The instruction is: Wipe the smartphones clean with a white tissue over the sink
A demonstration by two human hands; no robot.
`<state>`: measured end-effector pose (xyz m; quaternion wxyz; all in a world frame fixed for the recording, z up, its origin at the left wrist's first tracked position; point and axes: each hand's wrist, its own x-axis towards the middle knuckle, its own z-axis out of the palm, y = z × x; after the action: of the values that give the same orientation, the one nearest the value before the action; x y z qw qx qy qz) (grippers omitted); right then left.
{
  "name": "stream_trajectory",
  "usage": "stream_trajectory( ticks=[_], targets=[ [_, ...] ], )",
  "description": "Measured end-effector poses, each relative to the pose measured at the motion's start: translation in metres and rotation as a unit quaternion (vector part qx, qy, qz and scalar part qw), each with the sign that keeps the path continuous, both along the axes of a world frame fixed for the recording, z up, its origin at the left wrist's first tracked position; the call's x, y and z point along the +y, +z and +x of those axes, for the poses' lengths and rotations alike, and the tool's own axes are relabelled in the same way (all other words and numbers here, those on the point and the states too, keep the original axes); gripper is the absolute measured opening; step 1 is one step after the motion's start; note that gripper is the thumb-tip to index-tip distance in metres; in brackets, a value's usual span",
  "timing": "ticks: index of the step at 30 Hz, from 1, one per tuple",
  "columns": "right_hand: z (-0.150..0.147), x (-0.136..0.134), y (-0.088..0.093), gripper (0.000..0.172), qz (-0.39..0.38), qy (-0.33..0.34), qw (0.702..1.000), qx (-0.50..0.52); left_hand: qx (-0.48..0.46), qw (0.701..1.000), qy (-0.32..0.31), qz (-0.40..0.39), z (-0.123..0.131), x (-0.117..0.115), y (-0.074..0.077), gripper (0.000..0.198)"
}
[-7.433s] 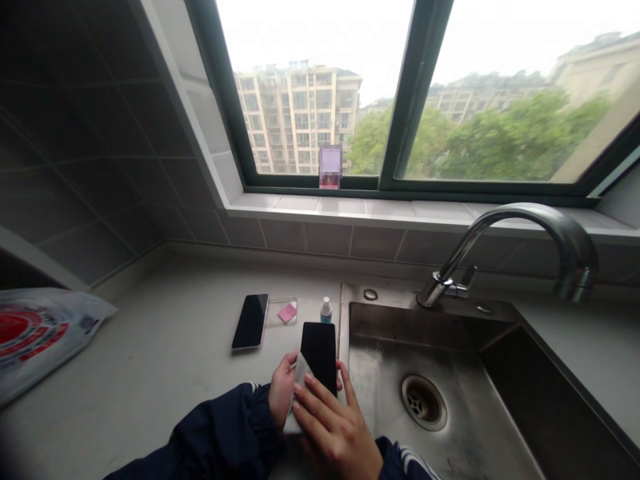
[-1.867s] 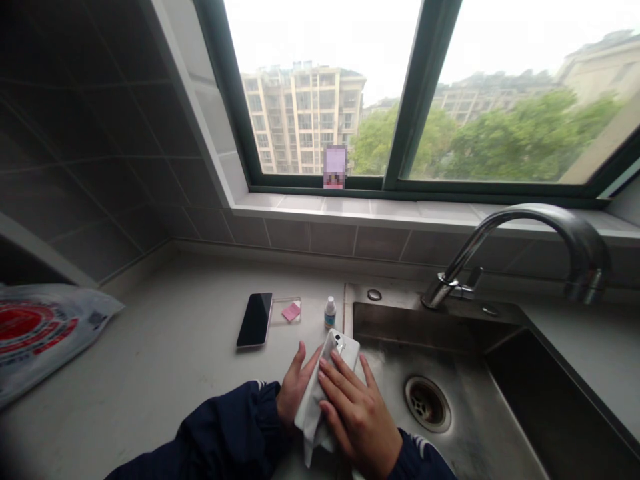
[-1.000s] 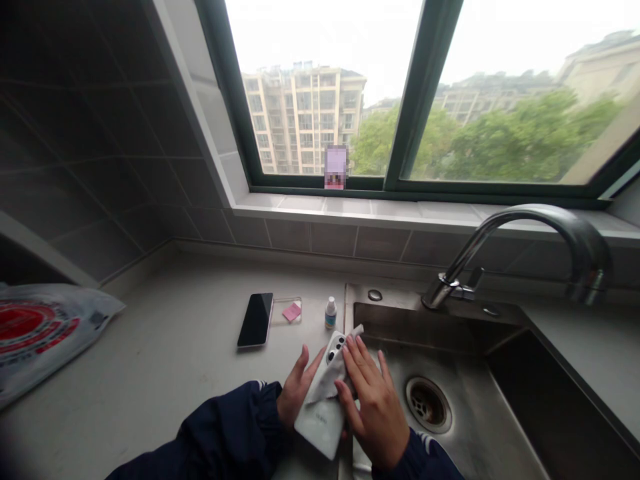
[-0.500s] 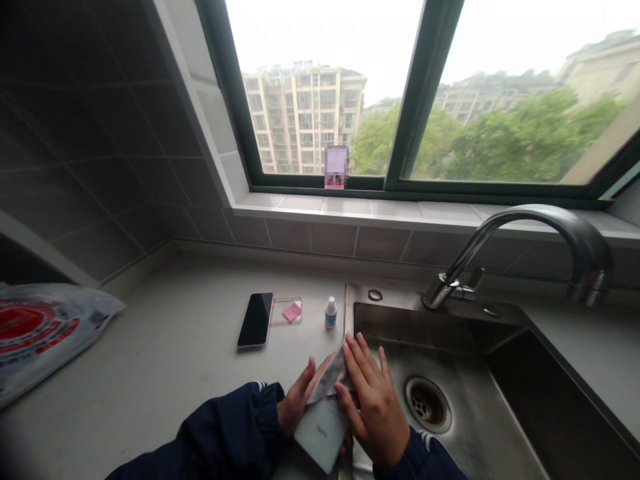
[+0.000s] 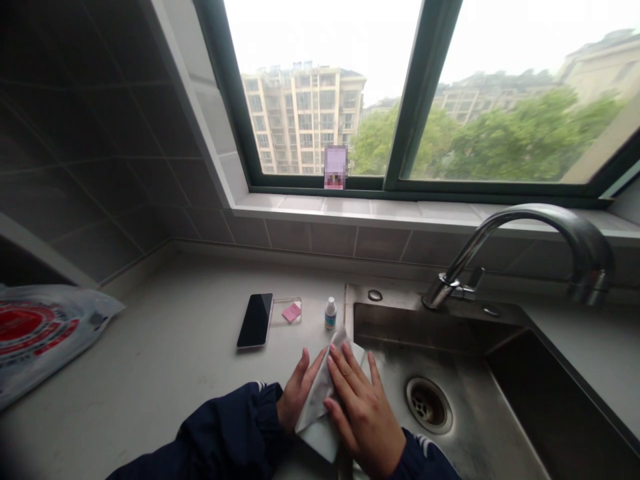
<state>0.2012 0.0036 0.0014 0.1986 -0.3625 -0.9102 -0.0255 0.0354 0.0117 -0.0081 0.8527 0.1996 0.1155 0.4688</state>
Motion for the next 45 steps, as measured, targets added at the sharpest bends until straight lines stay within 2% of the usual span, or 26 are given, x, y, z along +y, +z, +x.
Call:
stream_trajectory(
  ticks=[5, 11, 16, 20, 25, 31, 35, 39, 45],
  targets=[
    [-0.003, -0.003, 0.002, 0.062, -0.004, 0.039, 0.999, -0.007, -0.029, 0.998, -0.018, -0.05, -0.002, 0.002, 0.004, 0.074],
    [-0.008, -0.01, 0.009, 0.06, -0.006, 0.084, 0.996, -0.007, -0.044, 0.995, -0.028, -0.082, -0.003, 0.004, 0.007, 0.074],
    [-0.017, -0.019, 0.012, 0.056, -0.008, 0.107, 0.994, 0.015, -0.029, 0.995, -0.016, -0.094, -0.002, 0.006, 0.01, 0.076],
    [-0.018, -0.021, 0.013, 0.05, -0.01, 0.124, 0.991, 0.045, -0.025, 0.99, 0.02, -0.134, -0.003, 0.007, 0.006, 0.078],
    [-0.012, -0.016, 0.019, 0.048, 0.0, 0.211, 0.977, 0.019, 0.025, 0.991, -0.018, -0.129, -0.007, 0.006, 0.001, 0.093],
    [-0.01, -0.014, 0.024, 0.032, -0.003, 0.243, 0.968, 0.059, -0.028, 0.992, -0.024, -0.119, -0.007, 0.005, 0.005, 0.091],
    [-0.01, -0.016, 0.021, 0.024, -0.001, 0.238, 0.968, 0.084, -0.045, 0.989, -0.011, -0.138, -0.006, 0.003, 0.008, 0.089],
    [-0.007, -0.017, 0.015, 0.024, -0.02, 0.173, 0.976, 0.132, -0.046, 0.99, -0.013, -0.134, -0.005, 0.005, 0.007, 0.091],
    [0.001, -0.006, 0.012, 0.042, -0.004, 0.116, 0.993, 0.02, -0.051, 0.99, -0.013, -0.133, -0.006, 0.005, 0.009, 0.09]
  ],
)
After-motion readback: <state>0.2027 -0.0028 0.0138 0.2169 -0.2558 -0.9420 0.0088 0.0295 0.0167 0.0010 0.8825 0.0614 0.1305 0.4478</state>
